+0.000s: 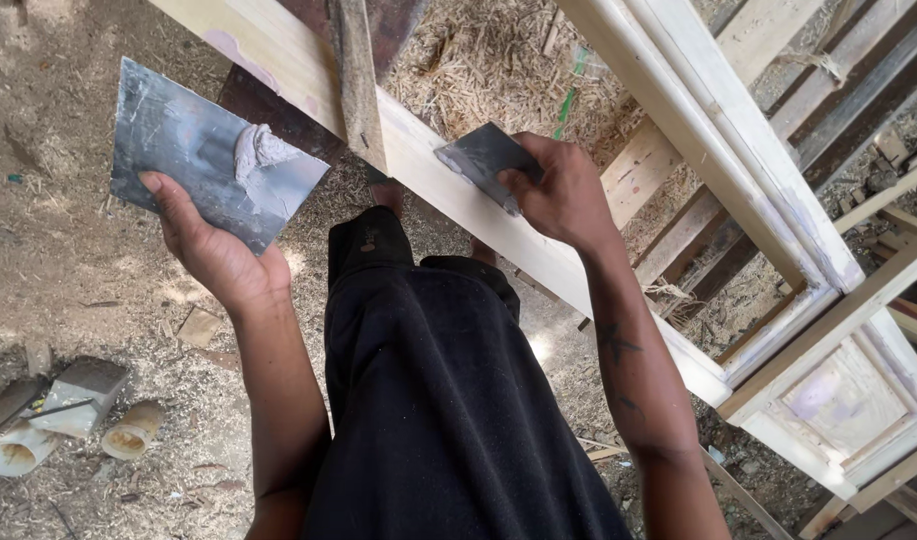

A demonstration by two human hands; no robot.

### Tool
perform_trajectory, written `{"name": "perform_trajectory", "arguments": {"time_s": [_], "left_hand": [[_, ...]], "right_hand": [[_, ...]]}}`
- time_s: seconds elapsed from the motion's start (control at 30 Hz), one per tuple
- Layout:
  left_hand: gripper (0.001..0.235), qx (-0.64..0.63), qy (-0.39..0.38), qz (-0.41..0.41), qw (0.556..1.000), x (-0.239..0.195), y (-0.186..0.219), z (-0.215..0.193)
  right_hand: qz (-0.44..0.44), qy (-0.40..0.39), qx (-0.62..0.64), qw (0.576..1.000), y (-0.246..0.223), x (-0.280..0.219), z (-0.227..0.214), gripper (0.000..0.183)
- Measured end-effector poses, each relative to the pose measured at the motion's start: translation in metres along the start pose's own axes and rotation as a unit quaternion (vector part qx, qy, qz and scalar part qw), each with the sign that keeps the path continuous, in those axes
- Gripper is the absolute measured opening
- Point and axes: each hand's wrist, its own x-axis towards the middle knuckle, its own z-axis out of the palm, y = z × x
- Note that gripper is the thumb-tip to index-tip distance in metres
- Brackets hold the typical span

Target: The person applies a pink filler paste to gaps in a wooden door frame using a putty knife, then smooths and levels the surface with a sanding block. The person works along the frame edges and corners, repeatedly applying and smoothing the filler.

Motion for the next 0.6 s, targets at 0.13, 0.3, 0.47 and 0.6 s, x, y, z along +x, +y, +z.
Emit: {"name": "perform_trajectory", "arguments": {"time_s": [0.13,0.3,0.47,0.6], "left_hand": [[0.094,0.007,-0.039,0.013,0.999,-0.002,0.004,0.012],[0.091,0.020,-0.082,-0.017,0.996,-0.017,0.015,0.038],[0.083,-0.057,-0.189,-0.050,0.979,-0.042,0.002,0.067],[0.078,-0.102,-0.214,-0.086,0.968,-0.071,0.000,0.089]], "right_hand": [[-0.069,-0.064,0.161,0.983,0.001,-0.013,-0.007,0.010],[-0.047,0.073,0.233,0.968,-0.019,-0.065,-0.004,0.015],[-0.337,0.257,0.228,0.876,-0.036,-0.080,0.014,0.003],[-0.409,0.282,0.128,0.858,-0.053,-0.084,0.022,0.013]]}}
